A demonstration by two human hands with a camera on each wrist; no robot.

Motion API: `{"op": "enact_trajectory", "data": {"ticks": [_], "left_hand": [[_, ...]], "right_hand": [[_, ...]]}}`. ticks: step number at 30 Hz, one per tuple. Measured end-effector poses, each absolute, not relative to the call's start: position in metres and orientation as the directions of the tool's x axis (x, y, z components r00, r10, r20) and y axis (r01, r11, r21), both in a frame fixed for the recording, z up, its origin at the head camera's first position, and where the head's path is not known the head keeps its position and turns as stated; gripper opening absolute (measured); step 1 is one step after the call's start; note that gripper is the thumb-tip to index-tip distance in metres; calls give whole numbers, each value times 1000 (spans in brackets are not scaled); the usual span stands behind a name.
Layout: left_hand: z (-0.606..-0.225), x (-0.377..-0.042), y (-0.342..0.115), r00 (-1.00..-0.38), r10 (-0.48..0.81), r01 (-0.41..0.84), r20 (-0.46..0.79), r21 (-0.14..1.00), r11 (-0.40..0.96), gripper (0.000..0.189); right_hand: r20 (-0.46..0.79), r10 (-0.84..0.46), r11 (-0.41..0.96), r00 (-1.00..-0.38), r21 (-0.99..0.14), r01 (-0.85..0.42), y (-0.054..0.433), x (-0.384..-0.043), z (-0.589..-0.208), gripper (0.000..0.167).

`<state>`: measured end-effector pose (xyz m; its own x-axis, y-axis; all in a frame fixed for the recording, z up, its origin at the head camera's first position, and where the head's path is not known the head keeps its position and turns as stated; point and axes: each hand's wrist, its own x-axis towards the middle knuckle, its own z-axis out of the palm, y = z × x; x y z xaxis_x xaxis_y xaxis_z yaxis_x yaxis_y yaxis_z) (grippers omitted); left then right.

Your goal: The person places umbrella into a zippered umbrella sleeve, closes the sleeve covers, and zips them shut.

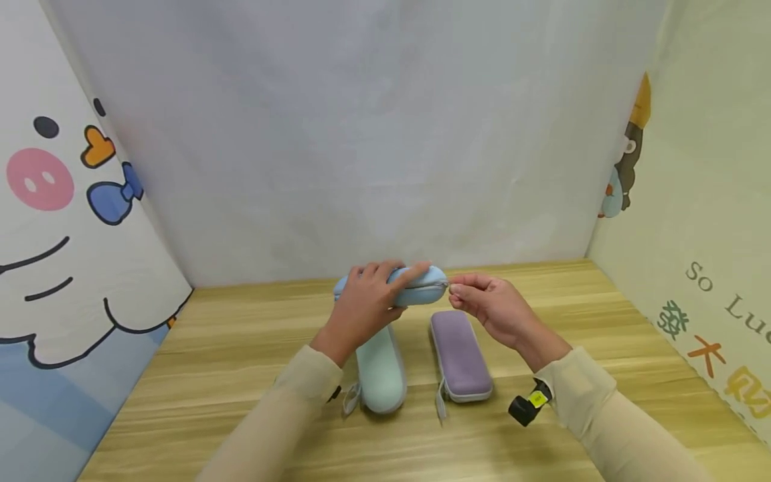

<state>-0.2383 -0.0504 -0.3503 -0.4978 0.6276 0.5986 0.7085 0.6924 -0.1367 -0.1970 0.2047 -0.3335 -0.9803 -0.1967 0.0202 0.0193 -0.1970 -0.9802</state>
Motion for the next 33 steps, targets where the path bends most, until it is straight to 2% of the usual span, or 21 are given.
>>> {"op": "enact_trajectory", "data": {"ticks": [2,6,11,14,19,22,24,27,30,33], "left_hand": [[-352,-237,-51,-484,633,720,604,-136,680,88],[-348,-235,-47,-454,644,698,615,-204,687,85],[-339,-233,-36,-435,664,651,608,-297,699,82],[-337,-233,-34,-454,655,636,604,-295,713,81],[-336,-233,-34,-524,590,608,614,-214,764,81],[-335,-233,-35,-534,565,607,629,-180,774,76],[-335,-233,-35,-522,567,612,637,-184,769,72],[-334,-231,-36,-495,583,614,644,-215,759,71],[-334,-228,-36,-464,598,626,654,-236,744,71],[-334,-226,-35,-437,604,635,666,-247,732,72]], "right_hand": [[12,-225,-203,-974,-979,35,207,-197,-333,11],[4,-265,-197,-964,-979,51,206,-194,-329,13],[19,-220,-150,-975,-989,14,196,-191,-323,12],[39,-170,-112,-985,-993,-20,186,-189,-322,10],[128,-109,-65,-986,-990,-121,171,-186,-322,24],[258,-86,105,-962,-958,-267,169,-184,-322,22],[390,-97,309,-916,-863,-401,170,-184,-323,27],[565,-166,600,-808,-592,-538,172,-186,-326,52],[647,-275,712,-711,-360,-603,174,-193,-331,73],[683,-340,726,-646,-246,-642,174,-197,-335,74]]}}
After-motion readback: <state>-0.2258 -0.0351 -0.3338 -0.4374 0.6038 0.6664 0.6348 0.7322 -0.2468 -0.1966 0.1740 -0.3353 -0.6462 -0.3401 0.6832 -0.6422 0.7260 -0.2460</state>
